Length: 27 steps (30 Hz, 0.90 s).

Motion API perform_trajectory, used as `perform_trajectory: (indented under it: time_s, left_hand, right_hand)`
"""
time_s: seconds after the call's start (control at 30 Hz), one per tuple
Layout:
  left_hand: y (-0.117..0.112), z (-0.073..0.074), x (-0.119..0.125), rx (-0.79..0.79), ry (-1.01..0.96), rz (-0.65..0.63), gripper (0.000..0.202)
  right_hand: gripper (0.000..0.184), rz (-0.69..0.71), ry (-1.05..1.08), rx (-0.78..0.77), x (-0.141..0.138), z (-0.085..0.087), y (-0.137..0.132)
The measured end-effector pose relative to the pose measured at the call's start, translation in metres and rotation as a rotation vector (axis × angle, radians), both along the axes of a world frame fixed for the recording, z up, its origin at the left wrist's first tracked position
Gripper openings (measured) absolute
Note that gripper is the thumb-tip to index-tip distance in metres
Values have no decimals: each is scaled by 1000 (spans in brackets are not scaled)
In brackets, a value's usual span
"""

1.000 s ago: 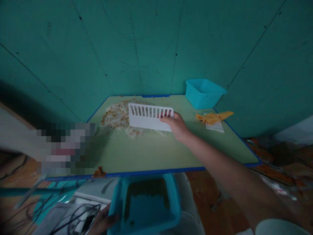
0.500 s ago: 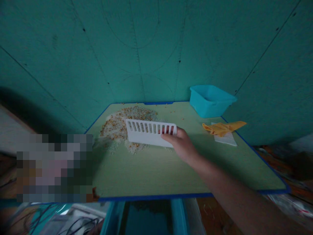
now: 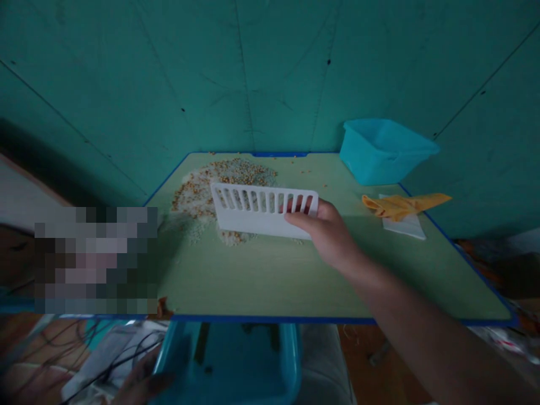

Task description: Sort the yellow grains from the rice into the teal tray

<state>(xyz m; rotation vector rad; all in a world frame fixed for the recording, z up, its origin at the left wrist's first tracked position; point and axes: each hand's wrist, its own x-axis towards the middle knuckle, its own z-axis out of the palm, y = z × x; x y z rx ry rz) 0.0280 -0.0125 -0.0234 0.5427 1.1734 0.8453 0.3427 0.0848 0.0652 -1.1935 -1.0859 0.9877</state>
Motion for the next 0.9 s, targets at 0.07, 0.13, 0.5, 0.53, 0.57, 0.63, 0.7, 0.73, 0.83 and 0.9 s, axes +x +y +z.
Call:
perform_trajectory:
  time_s: [0.07, 0.13, 0.5, 0.53, 0.57, 0.63, 0.7, 0.73, 0.83, 0.9]
  left_hand:
    - [0, 2, 2, 1, -26, 6, 23]
    - [-2, 7, 5, -2, -53, 7, 20]
    - [-10, 29, 19, -30, -101, 7, 24]
    - [-10, 30, 19, -32, -99, 2, 24]
    - [-10, 31, 19, -36, -100, -8, 24]
    - [-8, 32, 19, -45, -112, -29, 23]
    - [-7, 32, 19, -51, -128, -45, 24]
    - [-7, 31, 18, -51, -130, -48, 25]
    - [-8, 27, 16, -33, -120, -51, 27]
    - [-9, 25, 15, -20, -116, -61, 27]
  right_hand:
    - [13, -3, -13, -13, 0, -1, 0]
    - [15, -1, -26, -18, -1, -1, 0]
    - [10, 22, 16, -14, -6, -2, -2]
    - [10, 30, 19, -13, -7, -3, -2]
    - [9, 42, 21, -12, -7, -3, -2]
    - [10, 65, 20, -7, -8, -3, -2]
    - [11, 74, 27, -6, -9, -3, -3]
    - [11, 74, 34, -10, -9, -3, -3]
    - [12, 77, 54, -43, -10, -4, -4]
    - [12, 90, 62, -63, -11, -5, -4]
